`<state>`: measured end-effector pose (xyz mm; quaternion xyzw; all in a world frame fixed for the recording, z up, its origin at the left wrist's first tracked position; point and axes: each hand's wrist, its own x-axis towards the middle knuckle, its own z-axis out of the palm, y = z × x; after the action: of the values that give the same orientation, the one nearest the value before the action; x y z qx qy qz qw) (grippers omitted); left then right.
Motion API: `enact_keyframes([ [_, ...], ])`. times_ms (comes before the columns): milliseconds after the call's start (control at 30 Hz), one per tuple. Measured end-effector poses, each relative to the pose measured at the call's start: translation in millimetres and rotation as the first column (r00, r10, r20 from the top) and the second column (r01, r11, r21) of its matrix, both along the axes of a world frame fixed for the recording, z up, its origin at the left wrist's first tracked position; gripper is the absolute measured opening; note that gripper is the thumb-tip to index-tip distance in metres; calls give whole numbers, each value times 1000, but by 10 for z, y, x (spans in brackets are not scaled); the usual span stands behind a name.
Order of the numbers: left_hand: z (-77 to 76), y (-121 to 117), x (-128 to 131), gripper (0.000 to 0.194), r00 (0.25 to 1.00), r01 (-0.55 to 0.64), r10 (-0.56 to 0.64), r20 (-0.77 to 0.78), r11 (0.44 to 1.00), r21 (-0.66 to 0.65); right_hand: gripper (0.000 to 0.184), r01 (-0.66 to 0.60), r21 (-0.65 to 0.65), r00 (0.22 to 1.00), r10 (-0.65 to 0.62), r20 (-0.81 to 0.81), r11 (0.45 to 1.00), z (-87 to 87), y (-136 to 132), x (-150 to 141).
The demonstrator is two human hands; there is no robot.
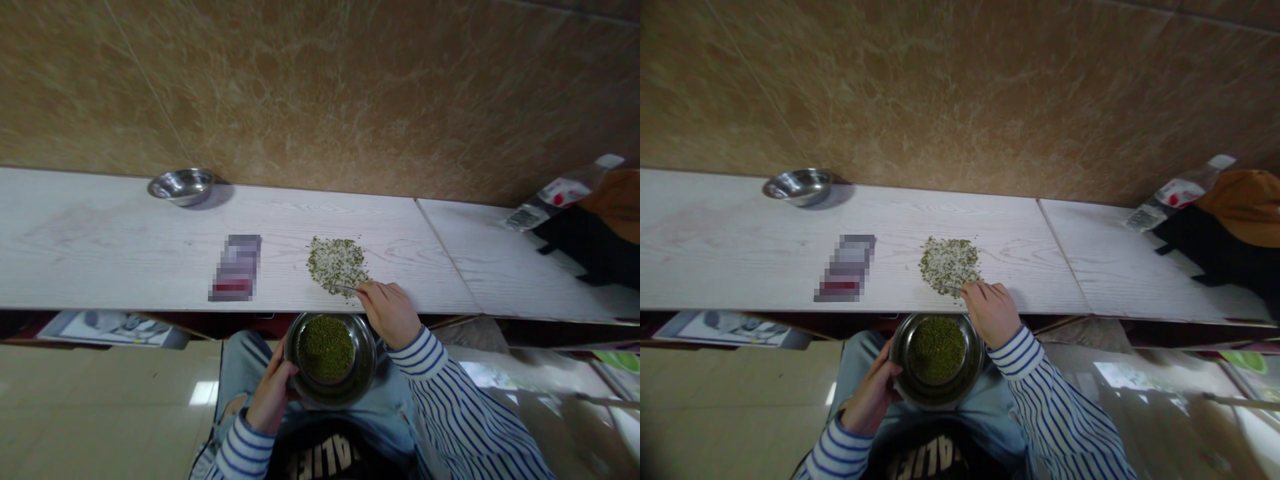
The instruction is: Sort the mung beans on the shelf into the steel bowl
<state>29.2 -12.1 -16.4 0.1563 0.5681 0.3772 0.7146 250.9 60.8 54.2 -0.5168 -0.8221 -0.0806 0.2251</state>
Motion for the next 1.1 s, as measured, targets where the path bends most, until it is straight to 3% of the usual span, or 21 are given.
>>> enact_keyframes([
  [567,-34,-20,49,75,999,32,-32,5,999,21,10,60,3,998,-60,-37,998,-16,-300,340],
  [833,-31,-24,44,75,999,30,-29,-18,999,31,13,18,-32,1000,-19,-19,999,30,-259,308],
  [1100,-9,-15,52,73,999,36,-36,-12,999,13,16,73,-16,997,-73,19,997,4,-144,327],
])
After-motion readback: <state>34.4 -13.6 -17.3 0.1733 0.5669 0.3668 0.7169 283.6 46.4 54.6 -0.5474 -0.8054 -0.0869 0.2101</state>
